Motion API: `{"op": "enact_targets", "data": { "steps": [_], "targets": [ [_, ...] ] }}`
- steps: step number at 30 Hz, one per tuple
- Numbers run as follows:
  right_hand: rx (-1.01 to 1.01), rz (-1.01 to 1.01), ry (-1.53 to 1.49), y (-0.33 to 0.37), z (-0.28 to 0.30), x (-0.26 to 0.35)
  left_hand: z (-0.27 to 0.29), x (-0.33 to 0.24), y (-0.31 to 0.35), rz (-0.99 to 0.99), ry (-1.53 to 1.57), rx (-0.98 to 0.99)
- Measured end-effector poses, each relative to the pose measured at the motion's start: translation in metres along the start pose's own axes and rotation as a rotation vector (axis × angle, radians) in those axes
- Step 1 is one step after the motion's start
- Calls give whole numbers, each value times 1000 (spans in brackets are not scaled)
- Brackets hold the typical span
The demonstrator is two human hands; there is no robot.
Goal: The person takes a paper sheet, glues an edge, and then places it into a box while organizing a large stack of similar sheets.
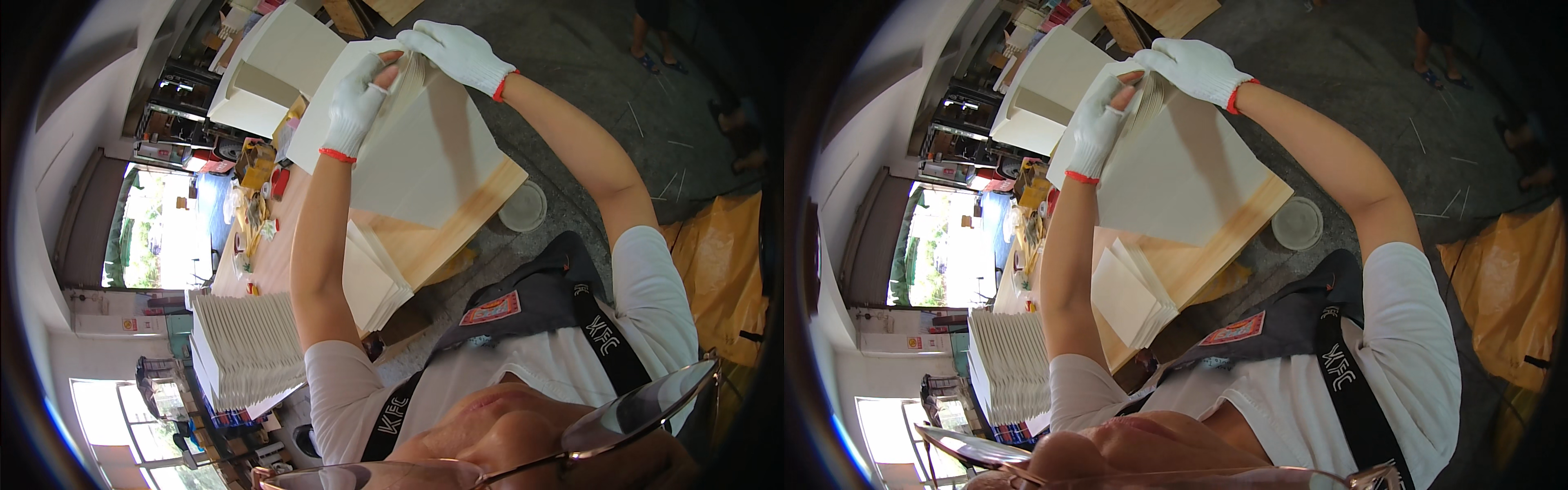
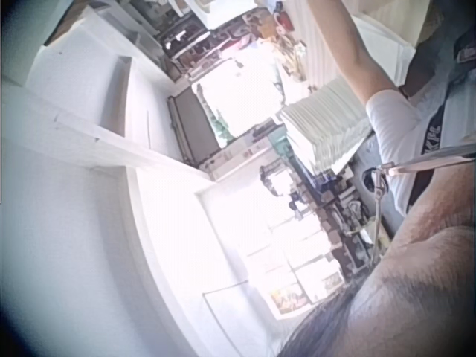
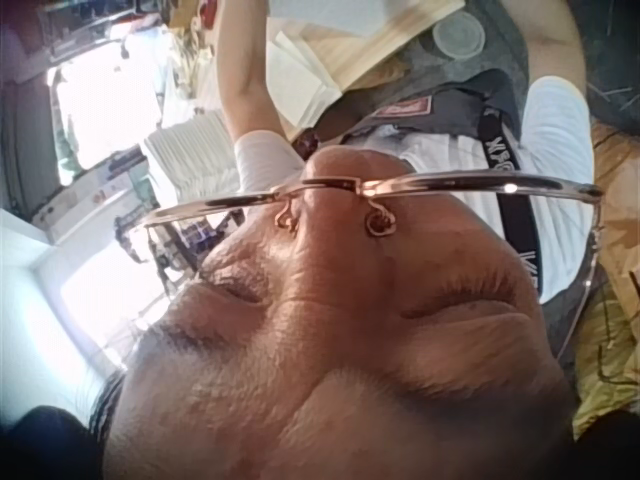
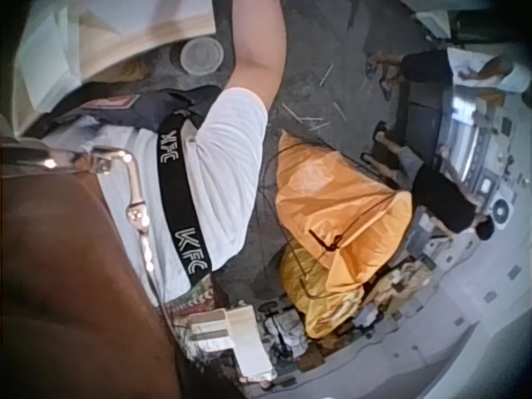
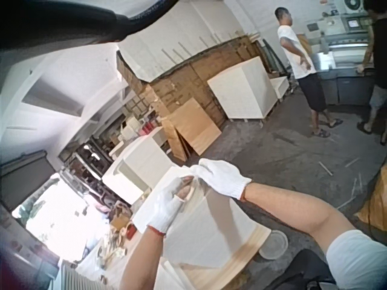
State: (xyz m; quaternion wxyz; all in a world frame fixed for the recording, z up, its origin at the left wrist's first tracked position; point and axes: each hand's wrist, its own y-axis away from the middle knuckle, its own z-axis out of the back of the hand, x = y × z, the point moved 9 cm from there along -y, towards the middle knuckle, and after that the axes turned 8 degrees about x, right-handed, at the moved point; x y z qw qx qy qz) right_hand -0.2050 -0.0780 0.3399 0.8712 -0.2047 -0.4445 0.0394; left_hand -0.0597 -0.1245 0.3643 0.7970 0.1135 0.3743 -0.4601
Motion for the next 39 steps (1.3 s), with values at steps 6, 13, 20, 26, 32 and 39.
{"op": "enact_targets", "data": {
  "steps": [6,13,20,26,32,39],
  "targets": [
    [-58,76,19,6,4,4,-7,0,-1,40,-11,14],
    [-50,54,50,7,2,4,-2,-17,7,-70,-17,-83],
    [-225,303,236,8,2,10,-5,-25,6,-6,-317,-8],
    [-83,31,61,-1,-3,-9,-7,-3,7,169,-230,7],
    [-100,96,72,8,4,7,0,-26,10,-73,-240,-158],
    [-172,134,45,0,-3,-10,-6,-20,5,-43,-379,-48]
  ]
}}
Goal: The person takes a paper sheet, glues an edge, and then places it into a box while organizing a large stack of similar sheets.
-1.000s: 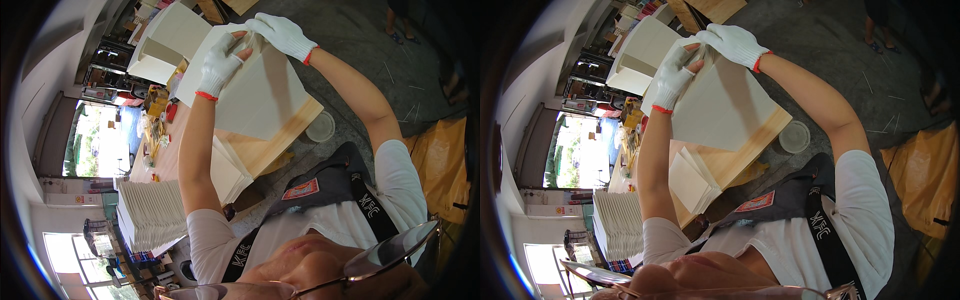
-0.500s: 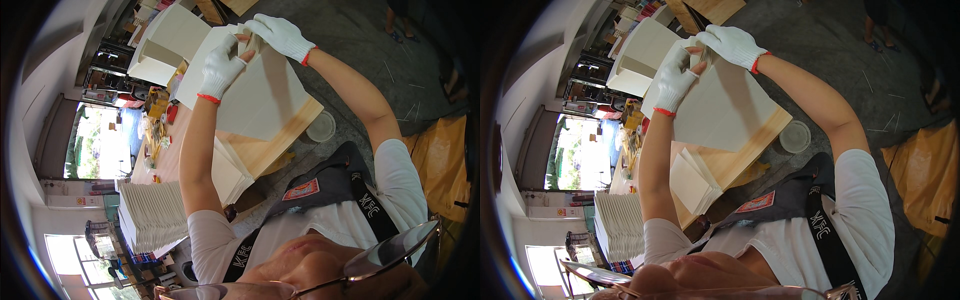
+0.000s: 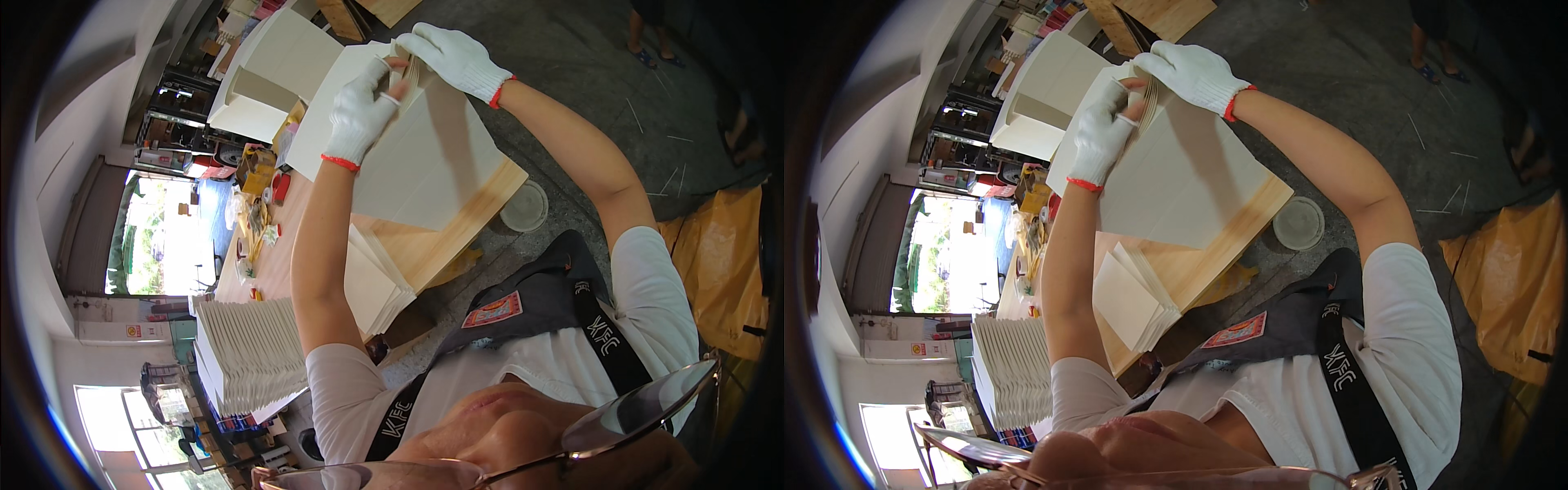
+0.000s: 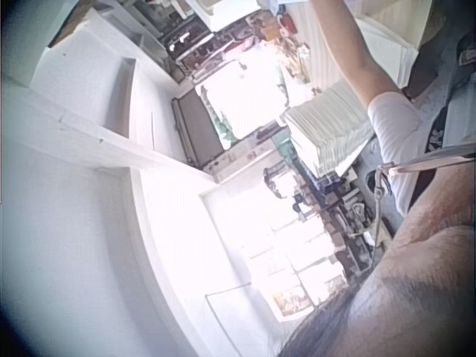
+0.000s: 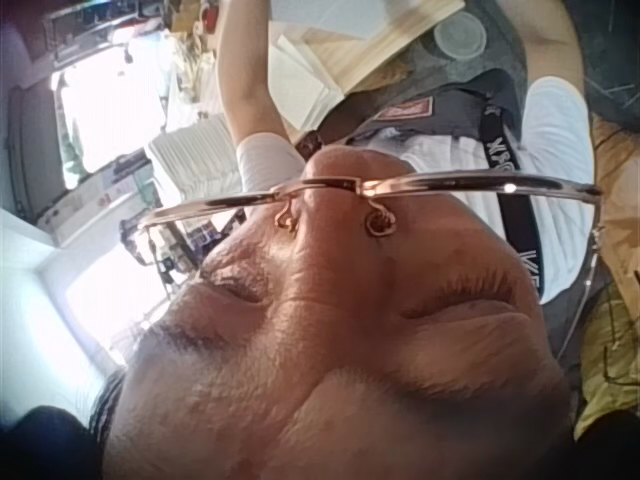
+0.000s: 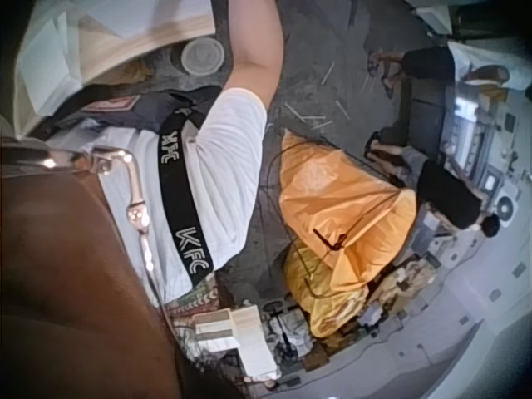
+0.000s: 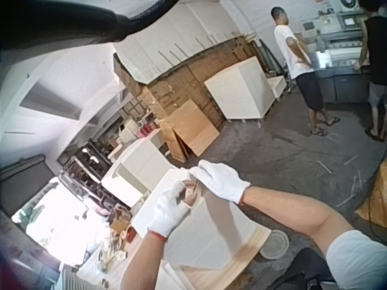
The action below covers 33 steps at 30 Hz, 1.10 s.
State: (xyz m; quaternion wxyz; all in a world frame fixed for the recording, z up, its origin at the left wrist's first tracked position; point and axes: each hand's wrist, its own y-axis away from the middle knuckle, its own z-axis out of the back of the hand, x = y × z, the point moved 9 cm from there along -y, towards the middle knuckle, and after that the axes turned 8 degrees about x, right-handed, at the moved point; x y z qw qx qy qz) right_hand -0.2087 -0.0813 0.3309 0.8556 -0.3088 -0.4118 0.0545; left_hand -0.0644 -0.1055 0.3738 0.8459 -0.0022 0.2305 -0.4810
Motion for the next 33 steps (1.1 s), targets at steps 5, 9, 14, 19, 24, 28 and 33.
{"op": "enact_targets", "data": {
  "steps": [5,9,14,19,24,28,33],
  "targets": [
    [63,-30,-25,-2,1,-2,-11,10,4,216,167,117],
    [124,-69,160,6,20,-4,3,-4,5,54,10,3],
    [227,181,667,12,21,24,5,-13,3,-96,-27,-60],
    [195,32,247,0,11,21,1,-4,3,-34,-3,-6],
    [209,-195,-52,5,6,-5,-5,4,2,164,48,78],
    [241,-247,-124,8,3,-6,-9,16,2,166,114,66],
    [214,-250,-102,10,7,-6,-10,15,1,175,94,89]
  ]
}}
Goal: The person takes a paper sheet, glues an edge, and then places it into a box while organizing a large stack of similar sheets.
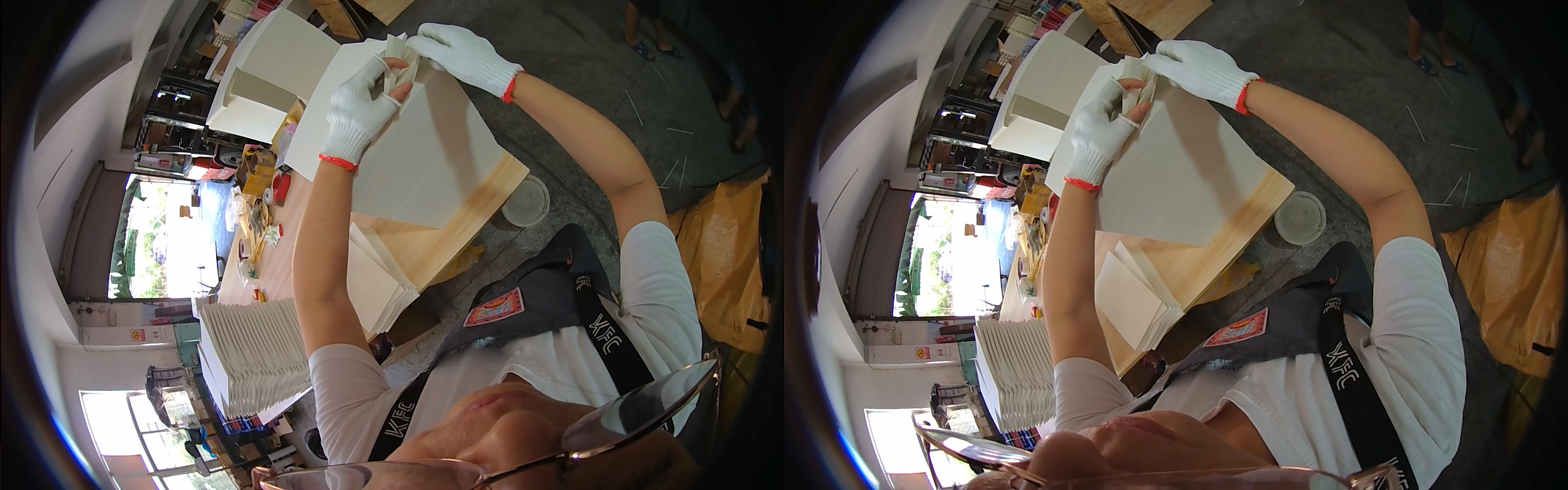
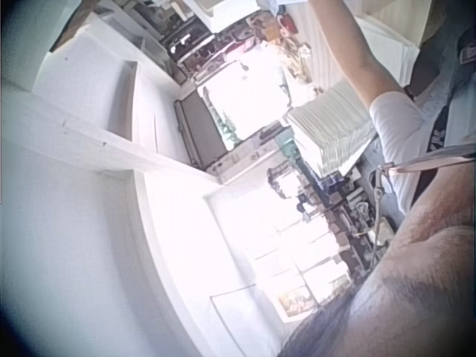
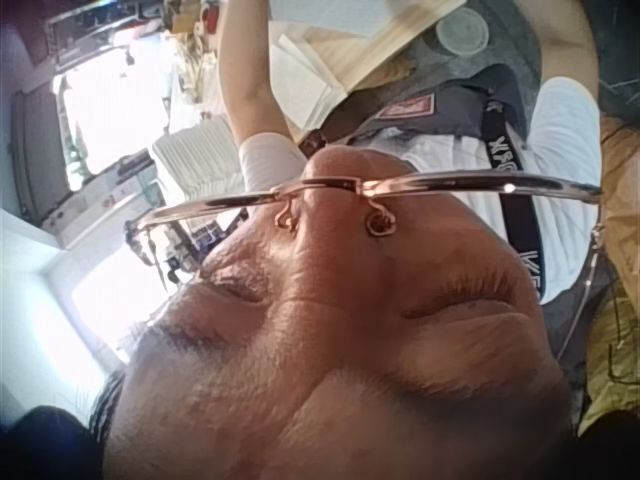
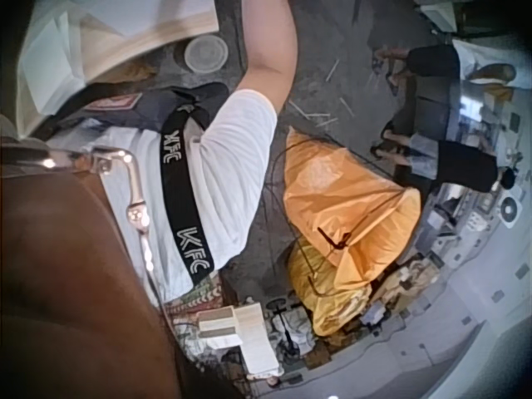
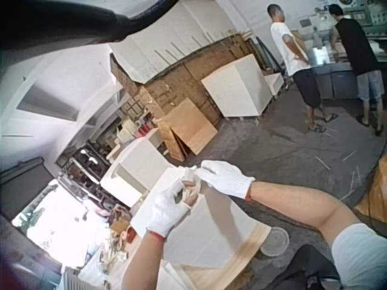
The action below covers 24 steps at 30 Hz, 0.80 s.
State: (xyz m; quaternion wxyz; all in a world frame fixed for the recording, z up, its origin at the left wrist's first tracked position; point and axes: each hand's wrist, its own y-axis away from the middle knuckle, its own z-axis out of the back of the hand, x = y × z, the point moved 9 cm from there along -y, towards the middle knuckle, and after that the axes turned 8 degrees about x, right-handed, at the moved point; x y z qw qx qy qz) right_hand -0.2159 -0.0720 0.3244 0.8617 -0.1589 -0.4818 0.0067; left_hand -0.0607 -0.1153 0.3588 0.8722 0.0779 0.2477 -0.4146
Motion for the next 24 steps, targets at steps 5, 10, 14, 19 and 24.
{"op": "enact_targets", "data": {
  "steps": [5,10,14,19,24],
  "targets": [
    [-185,65,184,11,25,13,3,-14,6,-75,-17,-6],
    [503,-139,-978,14,-33,11,10,-36,12,-316,-200,-164],
    [408,-30,-693,-2,-50,18,10,-43,31,-338,-261,-306],
    [309,-180,-1043,14,-44,7,-60,-60,126,-238,415,-160],
    [366,-226,-862,71,-15,20,-135,37,192,80,1958,-367]
  ]
}}
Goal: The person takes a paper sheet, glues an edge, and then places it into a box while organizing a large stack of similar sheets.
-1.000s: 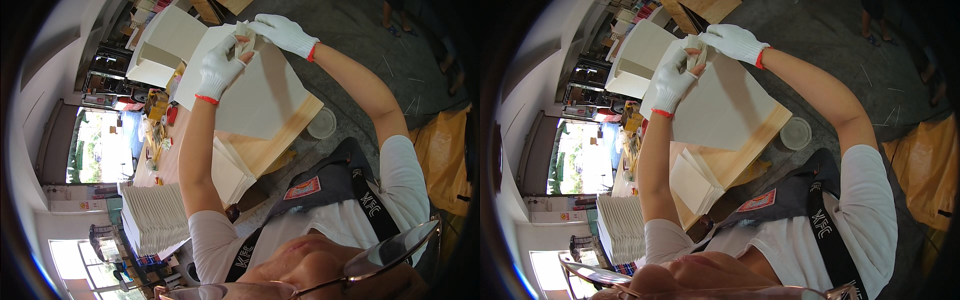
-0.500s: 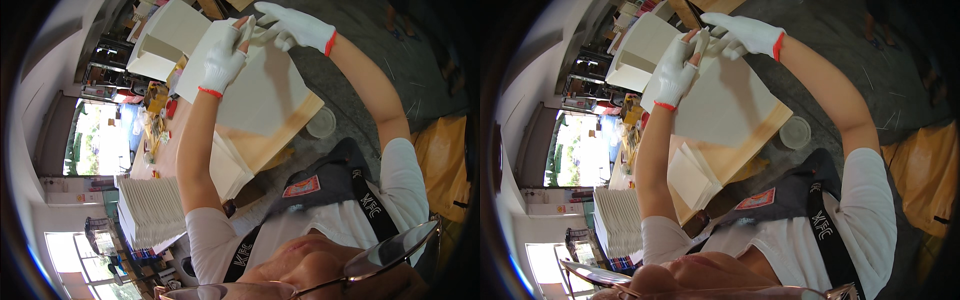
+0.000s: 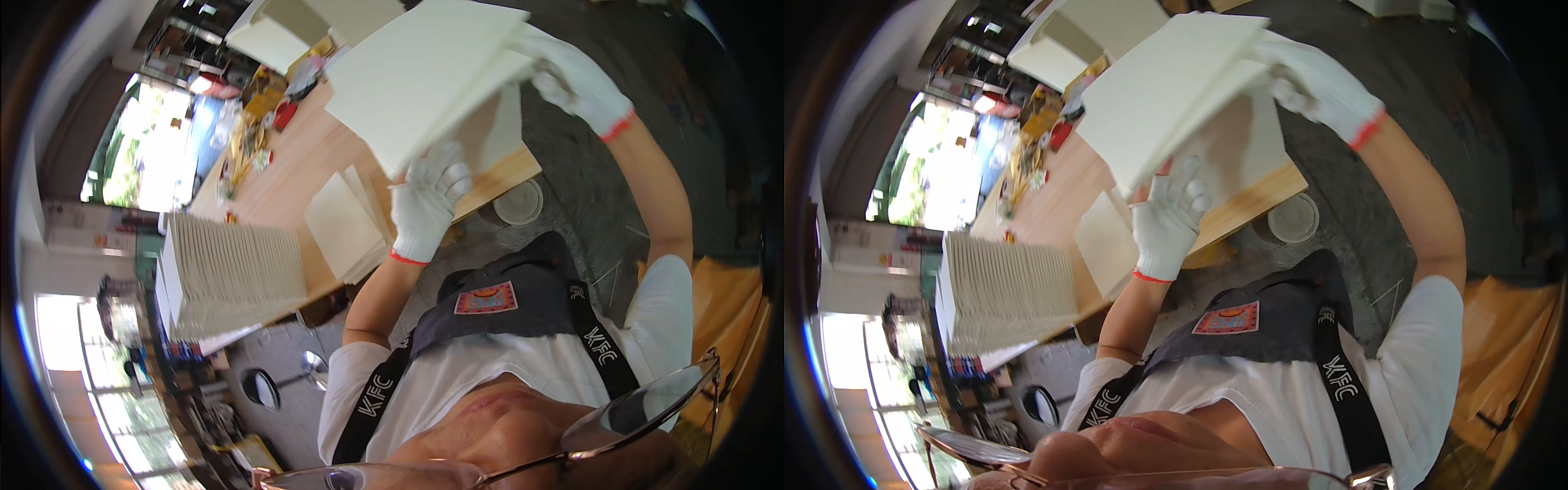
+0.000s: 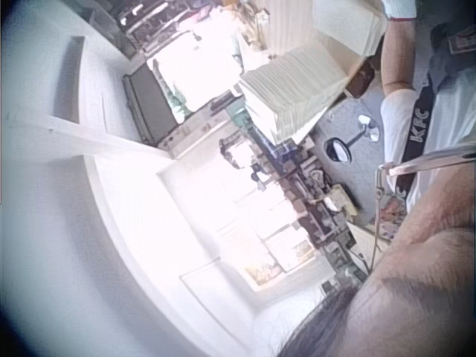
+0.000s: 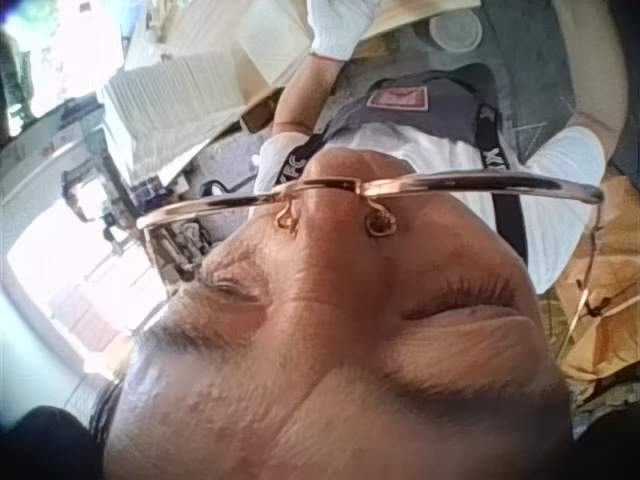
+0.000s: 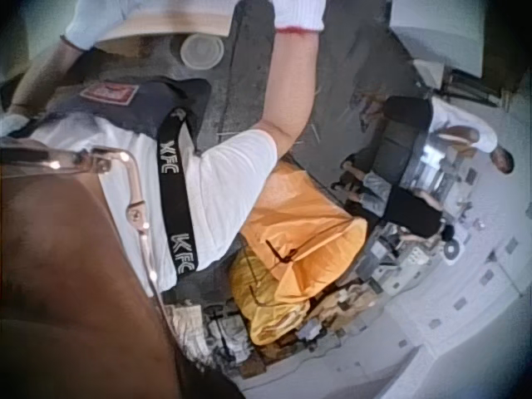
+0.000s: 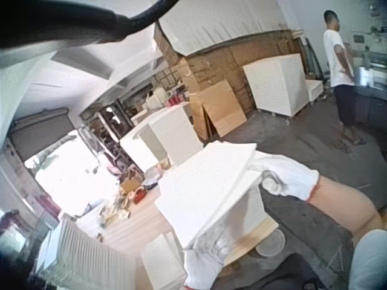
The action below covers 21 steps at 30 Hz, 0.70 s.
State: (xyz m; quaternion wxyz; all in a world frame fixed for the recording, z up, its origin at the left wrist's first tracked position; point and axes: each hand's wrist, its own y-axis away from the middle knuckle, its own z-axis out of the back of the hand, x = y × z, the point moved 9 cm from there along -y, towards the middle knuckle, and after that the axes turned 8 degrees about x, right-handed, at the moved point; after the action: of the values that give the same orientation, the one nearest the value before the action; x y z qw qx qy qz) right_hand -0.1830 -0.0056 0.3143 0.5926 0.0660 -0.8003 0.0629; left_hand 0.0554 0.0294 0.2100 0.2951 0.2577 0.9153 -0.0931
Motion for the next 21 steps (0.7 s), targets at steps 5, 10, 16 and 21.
{"op": "enact_targets", "data": {
  "steps": [5,10,16,21],
  "targets": [
    [-63,-114,247,35,10,-10,-19,-37,49,-149,73,-158],
    [53,-64,381,34,-46,-6,36,-45,110,-286,-159,-395],
    [262,-134,289,46,-65,-30,120,-103,164,-701,-104,-541],
    [405,-102,267,52,-79,-41,243,-110,175,-743,-41,-736]
  ]
}}
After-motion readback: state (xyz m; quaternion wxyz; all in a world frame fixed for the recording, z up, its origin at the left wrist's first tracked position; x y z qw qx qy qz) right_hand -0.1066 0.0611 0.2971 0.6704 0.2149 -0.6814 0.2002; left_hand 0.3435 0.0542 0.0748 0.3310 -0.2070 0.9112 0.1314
